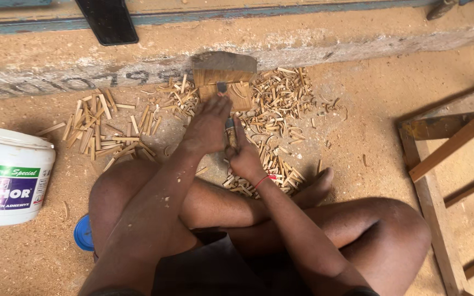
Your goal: The person sits on the floor and uses a chisel to carve a small rectangular block of wood. They repeatedly strike the chisel with a hammer to remove wood shavings, occasionally pausing to clear debris from the work surface.
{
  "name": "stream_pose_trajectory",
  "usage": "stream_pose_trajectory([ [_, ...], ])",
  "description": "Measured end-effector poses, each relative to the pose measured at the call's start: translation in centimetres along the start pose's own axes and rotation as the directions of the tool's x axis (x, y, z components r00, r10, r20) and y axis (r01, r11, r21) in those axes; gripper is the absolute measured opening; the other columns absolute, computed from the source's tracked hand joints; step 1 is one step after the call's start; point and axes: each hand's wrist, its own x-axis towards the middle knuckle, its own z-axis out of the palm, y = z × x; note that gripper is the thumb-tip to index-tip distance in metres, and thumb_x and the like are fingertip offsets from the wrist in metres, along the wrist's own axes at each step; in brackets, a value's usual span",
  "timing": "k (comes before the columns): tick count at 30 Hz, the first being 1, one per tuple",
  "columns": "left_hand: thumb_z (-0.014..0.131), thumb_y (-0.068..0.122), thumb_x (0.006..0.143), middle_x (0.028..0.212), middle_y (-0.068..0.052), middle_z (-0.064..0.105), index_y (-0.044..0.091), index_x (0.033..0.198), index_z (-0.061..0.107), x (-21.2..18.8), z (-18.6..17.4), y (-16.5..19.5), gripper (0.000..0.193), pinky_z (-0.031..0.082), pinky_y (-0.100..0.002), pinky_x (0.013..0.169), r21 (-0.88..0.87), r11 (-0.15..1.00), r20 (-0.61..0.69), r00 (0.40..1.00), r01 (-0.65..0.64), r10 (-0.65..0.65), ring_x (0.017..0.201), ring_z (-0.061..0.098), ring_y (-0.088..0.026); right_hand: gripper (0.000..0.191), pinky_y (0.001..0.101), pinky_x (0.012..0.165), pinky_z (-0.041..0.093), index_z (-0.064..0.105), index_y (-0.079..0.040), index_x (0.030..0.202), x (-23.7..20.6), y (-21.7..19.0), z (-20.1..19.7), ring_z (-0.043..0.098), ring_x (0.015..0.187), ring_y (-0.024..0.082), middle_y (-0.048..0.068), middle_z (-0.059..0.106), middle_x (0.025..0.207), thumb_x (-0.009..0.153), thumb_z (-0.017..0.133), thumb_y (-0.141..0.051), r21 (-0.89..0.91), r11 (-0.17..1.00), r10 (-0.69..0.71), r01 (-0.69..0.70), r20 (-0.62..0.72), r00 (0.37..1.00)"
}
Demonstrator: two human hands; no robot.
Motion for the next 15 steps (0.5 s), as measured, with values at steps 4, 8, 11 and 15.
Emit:
stream_pose_trajectory([
  [4, 0.069, 0.004, 0.086, 0.139, -0.021, 0.062, 0.001, 0.139, 0.059, 1.7, 1.6, -2.9, 0.054, 0.048, -0.042, 0.116, -0.258, 0.966, -0.45, 0.88, 0.032, -0.15, 0.134, 0.06, -0.035, 0.092, 0.0368, 0.05, 0.061, -0.002, -0.028, 0.164, -2.2, -0.9, -3.9, 0.063, 0.056, 0.021, 0.01, 0.068, 0.095, 0.094, 0.053, -0.007, 0.289, 0.957, 0.009, -0.004, -0.015, 1.0],
  [8, 0.075, 0.017, 0.087, 0.117, -0.022, 0.07, 0.001, 0.123, 0.063, 3.4, 2.0, -3.4, 0.042, 0.057, -0.049, 0.092, -0.454, 0.862, -0.335, 0.853, 0.226, -0.4, 0.105, 0.071, -0.04, 0.096, 0.0329, 0.049, 0.059, 0.004, -0.028, 0.168, -4.5, -1.0, -9.2, 0.061, 0.064, 0.015, 0.007, 0.06, 0.094, 0.091, 0.054, 0.002, 0.687, 0.727, 0.045, -0.007, -0.038, 0.998],
  [11, 0.081, 0.024, 0.083, 0.108, -0.026, 0.069, -0.004, 0.124, 0.06, 4.7, 2.1, -2.1, 0.054, 0.058, -0.051, 0.08, -0.392, 0.891, -0.371, 0.847, 0.228, -0.38, 0.095, 0.071, -0.043, 0.093, 0.0328, 0.046, 0.056, 0.006, -0.03, 0.167, -7.0, -0.7, -12.6, 0.059, 0.061, 0.016, 0.006, 0.061, 0.086, 0.093, 0.053, -0.002, 0.668, 0.74, 0.156, -0.08, -0.055, 0.986],
  [15, 0.078, 0.023, 0.086, 0.105, -0.027, 0.071, -0.007, 0.128, 0.057, 5.9, 2.9, -2.0, 0.055, 0.06, -0.048, 0.076, -0.338, 0.891, -0.291, 0.867, 0.302, -0.405, 0.091, 0.073, -0.039, 0.091, 0.0338, 0.047, 0.056, 0.011, -0.028, 0.167, -8.9, 1.3, -14.0, 0.057, 0.058, 0.02, 0.007, 0.059, 0.079, 0.092, 0.057, -0.006, 0.476, 0.875, 0.166, -0.089, -0.123, 0.978],
])
